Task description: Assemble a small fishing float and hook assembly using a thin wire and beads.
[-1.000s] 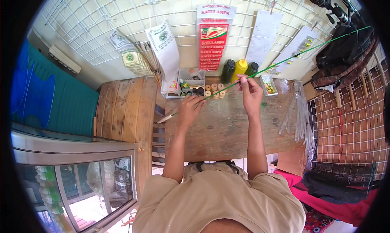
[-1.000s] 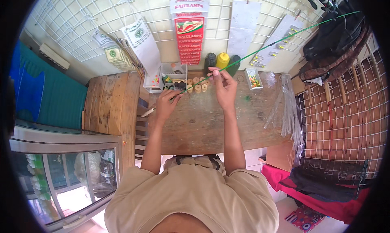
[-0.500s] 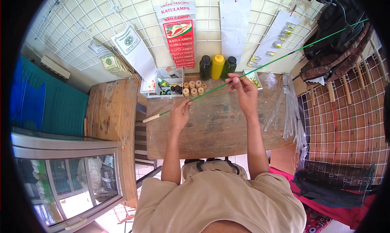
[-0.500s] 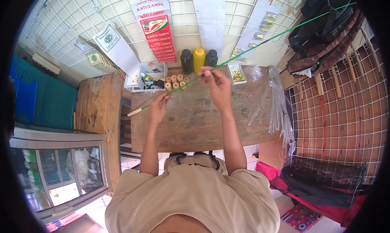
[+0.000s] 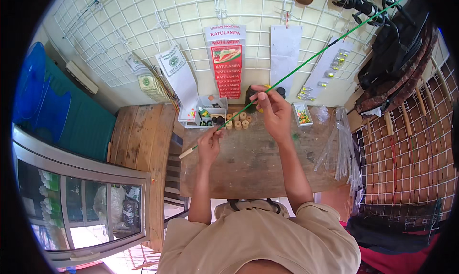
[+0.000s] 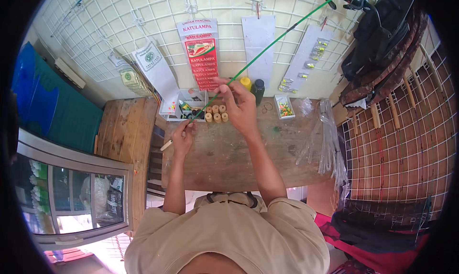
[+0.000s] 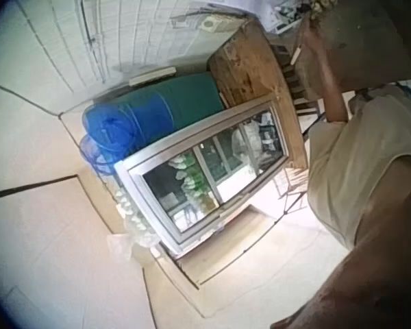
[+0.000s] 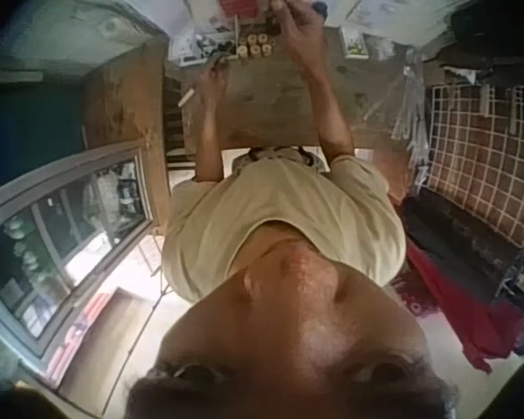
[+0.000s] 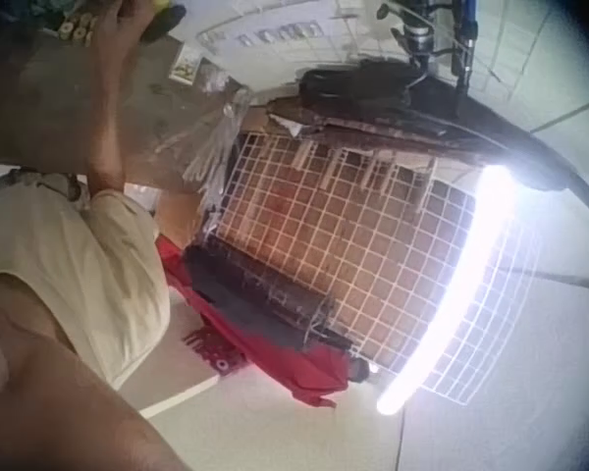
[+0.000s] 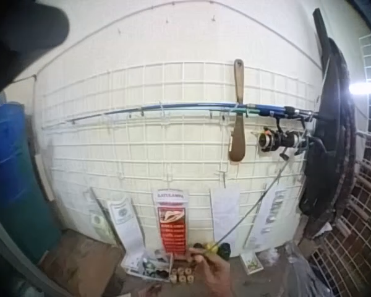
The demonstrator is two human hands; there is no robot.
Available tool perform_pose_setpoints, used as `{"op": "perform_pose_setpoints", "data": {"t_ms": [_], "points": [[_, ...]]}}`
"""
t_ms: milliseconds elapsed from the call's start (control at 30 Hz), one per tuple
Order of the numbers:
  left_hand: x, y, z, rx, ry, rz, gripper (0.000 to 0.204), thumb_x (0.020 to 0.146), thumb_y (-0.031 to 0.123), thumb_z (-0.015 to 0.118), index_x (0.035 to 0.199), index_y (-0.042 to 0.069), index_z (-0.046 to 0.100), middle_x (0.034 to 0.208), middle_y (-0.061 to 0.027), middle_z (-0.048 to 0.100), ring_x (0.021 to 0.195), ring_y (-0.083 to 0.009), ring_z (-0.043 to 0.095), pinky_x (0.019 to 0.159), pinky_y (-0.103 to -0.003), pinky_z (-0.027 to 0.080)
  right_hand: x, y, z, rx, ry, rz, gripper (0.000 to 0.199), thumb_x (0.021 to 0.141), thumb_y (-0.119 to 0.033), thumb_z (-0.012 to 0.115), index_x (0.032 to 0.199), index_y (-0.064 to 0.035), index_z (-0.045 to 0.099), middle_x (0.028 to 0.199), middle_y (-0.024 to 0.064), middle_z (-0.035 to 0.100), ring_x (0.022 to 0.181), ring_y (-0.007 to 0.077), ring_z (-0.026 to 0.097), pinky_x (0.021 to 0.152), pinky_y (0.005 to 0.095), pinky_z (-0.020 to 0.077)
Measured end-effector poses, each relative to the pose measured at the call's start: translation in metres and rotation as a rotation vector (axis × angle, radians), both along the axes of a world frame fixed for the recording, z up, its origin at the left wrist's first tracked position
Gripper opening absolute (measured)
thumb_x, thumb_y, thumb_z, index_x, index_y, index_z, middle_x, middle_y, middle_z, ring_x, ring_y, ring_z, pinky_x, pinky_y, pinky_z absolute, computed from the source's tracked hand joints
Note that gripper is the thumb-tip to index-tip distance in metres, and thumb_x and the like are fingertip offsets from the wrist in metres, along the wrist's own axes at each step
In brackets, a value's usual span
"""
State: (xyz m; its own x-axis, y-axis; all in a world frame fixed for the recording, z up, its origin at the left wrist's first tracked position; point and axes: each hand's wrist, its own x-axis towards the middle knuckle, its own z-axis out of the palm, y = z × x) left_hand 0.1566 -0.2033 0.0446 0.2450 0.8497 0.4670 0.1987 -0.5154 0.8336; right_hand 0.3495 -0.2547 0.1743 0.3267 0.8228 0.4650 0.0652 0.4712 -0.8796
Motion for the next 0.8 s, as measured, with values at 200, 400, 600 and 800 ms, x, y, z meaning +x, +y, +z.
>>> {"op": "perform_pose_setpoints", "data": {"t_ms": [200,400,600,800], "points": [[0.012,0.005,0.031,-0.078,-0.106,-0.114,0.018,0.096,0.008,0.049,0.100,-0.004,0.062,0.079,-0.0107,0.067,0.073,-0.0141,0.067,0.061,-0.026,0.051,-0.010,0.009,-0.012,-0.001,0.010,-0.178,0.035,0.099,-0.022,0.050,0.125,-0.0001,0.054,0.101,0.0072,0.065,0.090,0.0108,0.058,0.077,0.0250,0.0457],[0.038,0.006,0.055,-0.201,-0.371,-0.266,0.027,0.100,0.021,0.043,0.100,-0.003,0.057,0.089,-0.0134,0.068,0.080,-0.0157,0.067,0.072,-0.030,0.056,-0.017,0.001,-0.082,-0.125,-0.297,-0.040,0.026,0.089,-0.016,0.062,0.113,-0.0070,0.065,0.101,0.0073,0.066,0.088,0.0154,0.056,0.076,0.0282,0.0467],[0.049,0.013,0.051,-0.254,-0.525,-0.343,0.032,0.100,0.031,0.043,0.095,-0.001,0.048,0.101,-0.0189,0.066,0.091,-0.0191,0.066,0.078,-0.030,0.055,-0.018,-0.010,-0.144,-0.284,-0.530,-0.010,0.022,0.085,-0.012,0.063,0.107,-0.0070,0.067,0.098,0.0096,0.066,0.087,0.0219,0.057,0.076,0.0320,0.0466],[0.038,0.022,0.042,-0.174,-0.476,-0.315,0.032,0.100,0.032,0.044,0.095,0.000,0.049,0.101,-0.0171,0.067,0.100,-0.0205,0.064,0.081,-0.028,0.052,-0.008,-0.016,-0.172,-0.305,-0.312,-0.111,0.018,0.085,-0.008,0.063,0.103,-0.0051,0.068,0.090,0.0115,0.063,0.084,0.0266,0.059,0.076,0.0327,0.0461]]}}
